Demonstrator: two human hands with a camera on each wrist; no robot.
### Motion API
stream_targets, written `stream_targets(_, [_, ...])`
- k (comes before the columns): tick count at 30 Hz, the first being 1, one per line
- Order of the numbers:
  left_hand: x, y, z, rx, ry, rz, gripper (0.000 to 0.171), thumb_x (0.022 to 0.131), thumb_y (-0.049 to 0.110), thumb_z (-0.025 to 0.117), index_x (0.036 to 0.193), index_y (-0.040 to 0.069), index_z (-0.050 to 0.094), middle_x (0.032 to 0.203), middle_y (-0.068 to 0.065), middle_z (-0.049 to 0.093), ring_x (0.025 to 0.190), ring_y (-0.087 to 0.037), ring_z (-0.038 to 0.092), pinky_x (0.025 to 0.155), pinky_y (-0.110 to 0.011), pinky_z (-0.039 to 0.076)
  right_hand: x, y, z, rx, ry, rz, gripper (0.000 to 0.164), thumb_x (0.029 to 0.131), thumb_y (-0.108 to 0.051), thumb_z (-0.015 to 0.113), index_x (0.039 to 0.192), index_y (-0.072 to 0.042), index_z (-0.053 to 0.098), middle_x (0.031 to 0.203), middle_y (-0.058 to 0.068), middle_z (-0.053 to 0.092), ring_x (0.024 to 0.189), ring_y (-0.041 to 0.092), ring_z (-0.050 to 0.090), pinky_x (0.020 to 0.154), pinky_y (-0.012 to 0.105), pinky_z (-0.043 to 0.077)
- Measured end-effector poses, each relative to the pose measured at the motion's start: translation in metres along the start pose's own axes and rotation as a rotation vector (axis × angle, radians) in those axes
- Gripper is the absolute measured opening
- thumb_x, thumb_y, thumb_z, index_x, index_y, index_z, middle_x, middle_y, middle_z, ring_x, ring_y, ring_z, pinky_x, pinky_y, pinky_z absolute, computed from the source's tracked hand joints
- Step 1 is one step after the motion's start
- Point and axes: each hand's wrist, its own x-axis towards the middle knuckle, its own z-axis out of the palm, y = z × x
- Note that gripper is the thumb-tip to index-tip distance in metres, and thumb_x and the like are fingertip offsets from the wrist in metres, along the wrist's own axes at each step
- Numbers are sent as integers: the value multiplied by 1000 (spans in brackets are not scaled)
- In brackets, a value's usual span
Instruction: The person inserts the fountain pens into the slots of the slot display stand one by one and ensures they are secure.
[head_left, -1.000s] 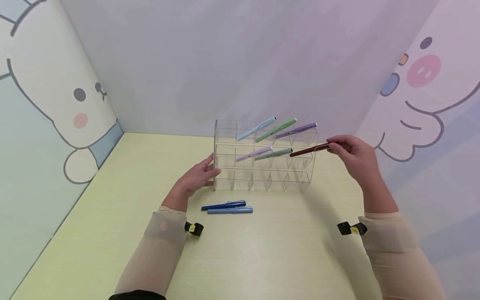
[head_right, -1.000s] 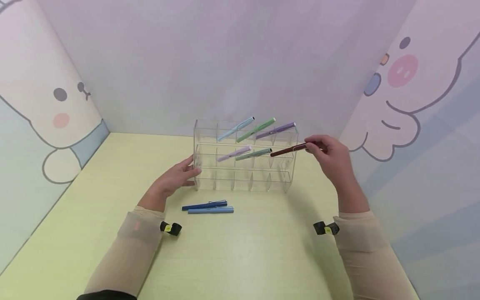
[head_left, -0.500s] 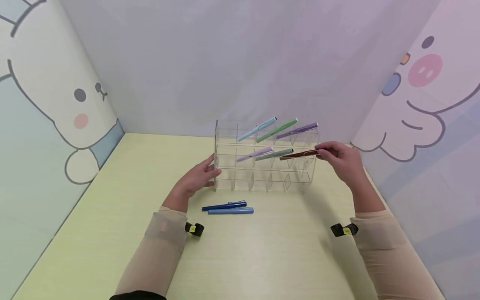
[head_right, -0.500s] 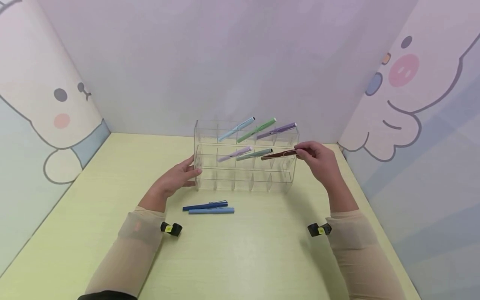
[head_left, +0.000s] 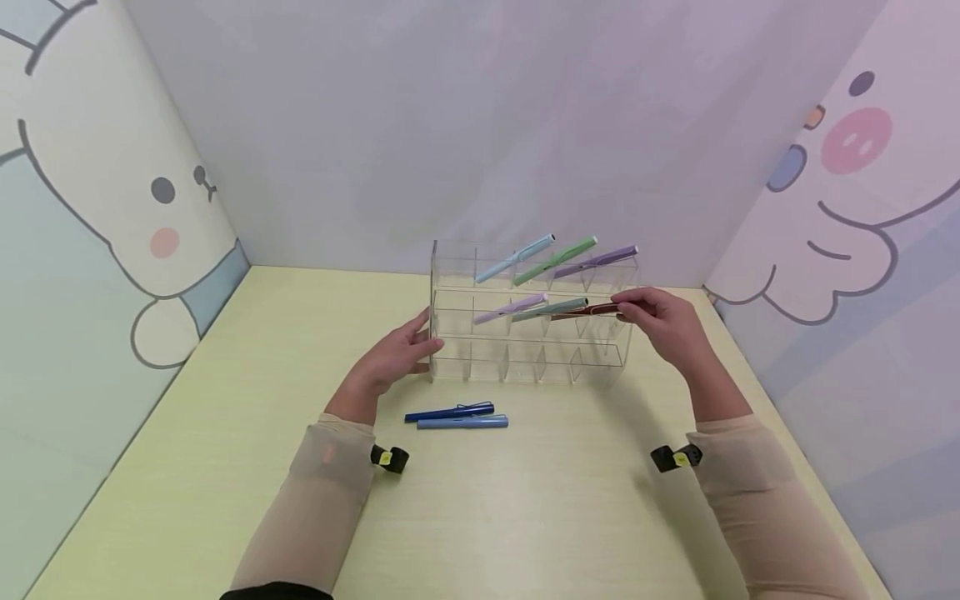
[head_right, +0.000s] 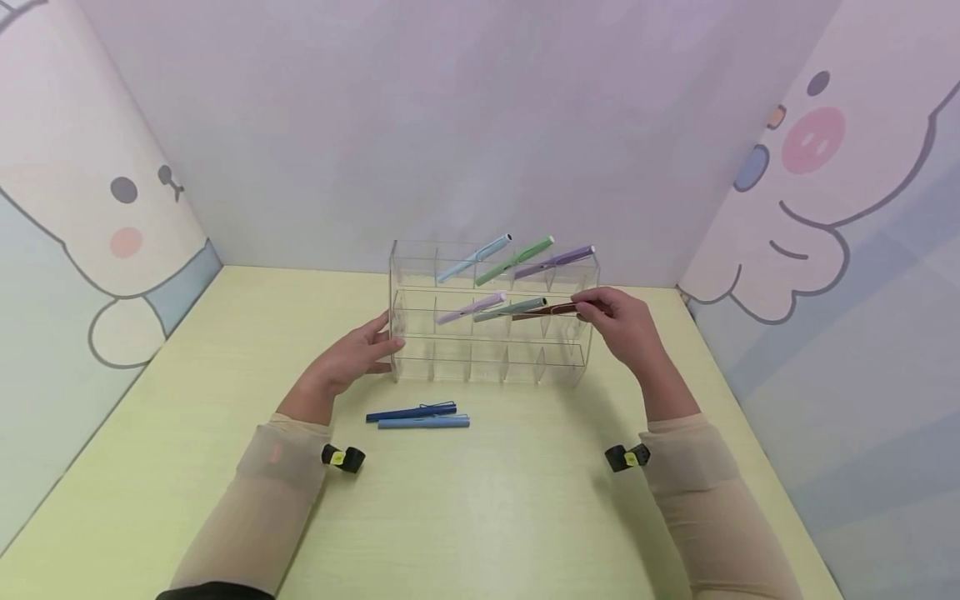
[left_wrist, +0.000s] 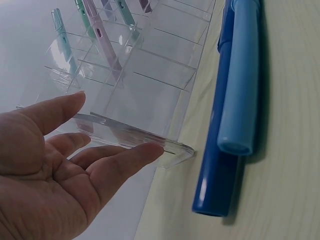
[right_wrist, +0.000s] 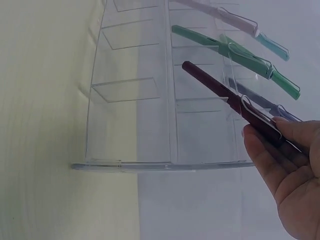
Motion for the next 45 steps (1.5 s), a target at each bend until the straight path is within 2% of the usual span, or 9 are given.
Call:
stream_targets(9, [-1, 2, 0, -8, -1, 2, 72, 100, 30, 57, 156, 44, 12, 161, -11, 28, 140, -28, 41, 105, -52, 45, 1, -4, 0, -74, -6, -35, 29, 99, -34, 59, 118, -16, 71, 102, 9, 70, 80, 11, 60, 60, 23, 44])
stream_targets(19, [2, 1, 0, -9, -10, 0, 73, 101, 30, 57, 155, 44, 11, 161, -11, 28, 141, -29, 41, 106, -54, 44, 0, -6, 1, -103, -11, -37, 29, 99, -34, 59, 119, -15, 70, 103, 9, 69, 78, 17, 56, 58, 28, 42])
stream_targets(24, [3, 1, 0, -12, -13, -24, 74, 101, 28, 56, 157, 39, 8, 162, -11, 25, 141, -30, 40, 107, -53, 43, -4, -9, -5, -142, -18, -42, 40, 99, -40, 56, 128, -14, 64, 118, 13, 66, 98, 31, 65, 75, 44, 54])
stream_targets(27, [4, 1, 0, -2, -17, -36, 74, 102, 27, 55, 158, 34, 7, 162, -12, 25, 141, -31, 40, 107, -52, 43, -10, -14, -13, -150, 31, -41, 46, 99, -45, 55, 133, -14, 60, 130, 13, 62, 112, 34, 63, 91, 53, 53])
stream_targets(29, [4, 2, -1, 4, -18, -37, 74, 102, 26, 55, 159, 32, 7, 161, -13, 25, 141, -31, 40, 107, -52, 43, -15, -20, -18, -134, 86, -35, 47, 98, -46, 55, 134, -16, 59, 132, 11, 61, 115, 31, 63, 94, 48, 52])
stream_targets(34, [3, 1, 0, -3, -11, -24, 73, 102, 26, 55, 158, 37, 8, 162, -12, 24, 141, -30, 39, 106, -53, 44, -27, -39, -20, -115, 171, -72, 44, 98, -42, 58, 133, -16, 61, 129, 8, 63, 112, 27, 64, 86, 9, 49])
stream_targets(36, [2, 0, 0, -9, -10, -23, 74, 101, 28, 55, 157, 40, 9, 162, -11, 24, 141, -30, 39, 106, -53, 44, -30, -44, -16, -120, 151, -98, 42, 98, -39, 58, 132, -15, 61, 128, 8, 64, 110, 27, 65, 84, 7, 47])
stream_targets(42, [1, 0, 0, -14, -11, -8, 74, 99, 34, 58, 156, 43, 11, 162, -11, 25, 141, -29, 40, 106, -53, 44, -37, -58, 4, -152, -100, -146, 41, 99, -39, 58, 131, -13, 60, 125, 9, 65, 106, 30, 67, 88, 49, 56])
stream_targets(45, [0, 0, 0, -12, -6, -9, 73, 99, 33, 58, 155, 44, 12, 162, -10, 25, 141, -29, 40, 106, -52, 44, -37, -64, 20, -172, -243, -141, 44, 97, -44, 59, 131, -16, 60, 126, 5, 65, 109, 27, 67, 90, 48, 55])
